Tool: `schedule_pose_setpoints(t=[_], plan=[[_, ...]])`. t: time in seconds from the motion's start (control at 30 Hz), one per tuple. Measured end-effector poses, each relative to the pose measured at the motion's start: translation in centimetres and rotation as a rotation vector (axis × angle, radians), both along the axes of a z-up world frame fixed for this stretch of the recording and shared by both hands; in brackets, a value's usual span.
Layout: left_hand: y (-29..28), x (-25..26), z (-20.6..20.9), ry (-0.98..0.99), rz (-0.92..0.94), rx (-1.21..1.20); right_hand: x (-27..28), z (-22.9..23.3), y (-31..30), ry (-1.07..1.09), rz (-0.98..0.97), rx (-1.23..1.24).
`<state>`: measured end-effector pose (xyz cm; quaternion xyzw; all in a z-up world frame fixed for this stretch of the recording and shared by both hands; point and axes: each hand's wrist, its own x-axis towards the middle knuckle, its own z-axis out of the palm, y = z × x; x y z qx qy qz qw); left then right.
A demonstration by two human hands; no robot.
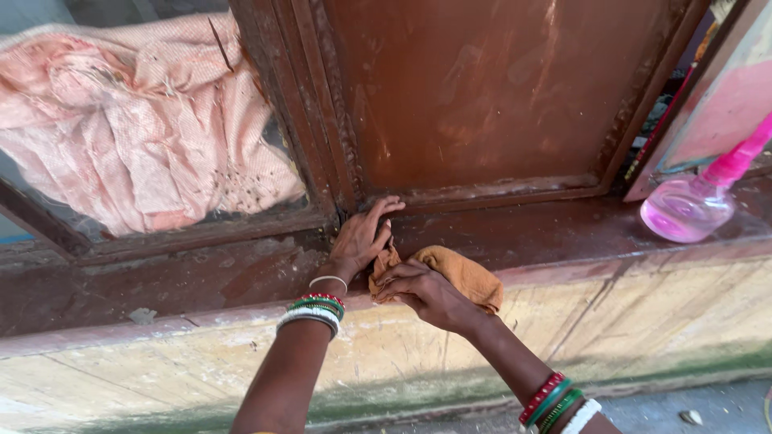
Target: The person cleans the window frames and glass panes using a cloth and a spray bottle.
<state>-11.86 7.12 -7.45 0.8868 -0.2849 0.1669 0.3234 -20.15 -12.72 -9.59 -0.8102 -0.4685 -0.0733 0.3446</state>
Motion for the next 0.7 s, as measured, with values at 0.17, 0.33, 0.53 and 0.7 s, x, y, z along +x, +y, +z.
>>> schedule_pose_setpoints(t=[0.17,0.33,0.53,0.7], plan=[[0.3,0.0,0.2,-0.035,-0.026,0.0,1.9,3.0,-1.1,0.678,-0.043,0.295],[0.0,0.1,0.0,-0.024,0.021,-0.027,2.5,7.1,-2.7,1.029,-0.42,0.82],[-0.2,0.0,0.4,0.116,0.169,0.16,9.3,3.6,-4.8,0.136,-0.627,0.16],[-0.1,-0.3,0.4,-0.014,0.045,0.054,10.4,1.4,-4.5,-0.199,-0.771,-0.013]])
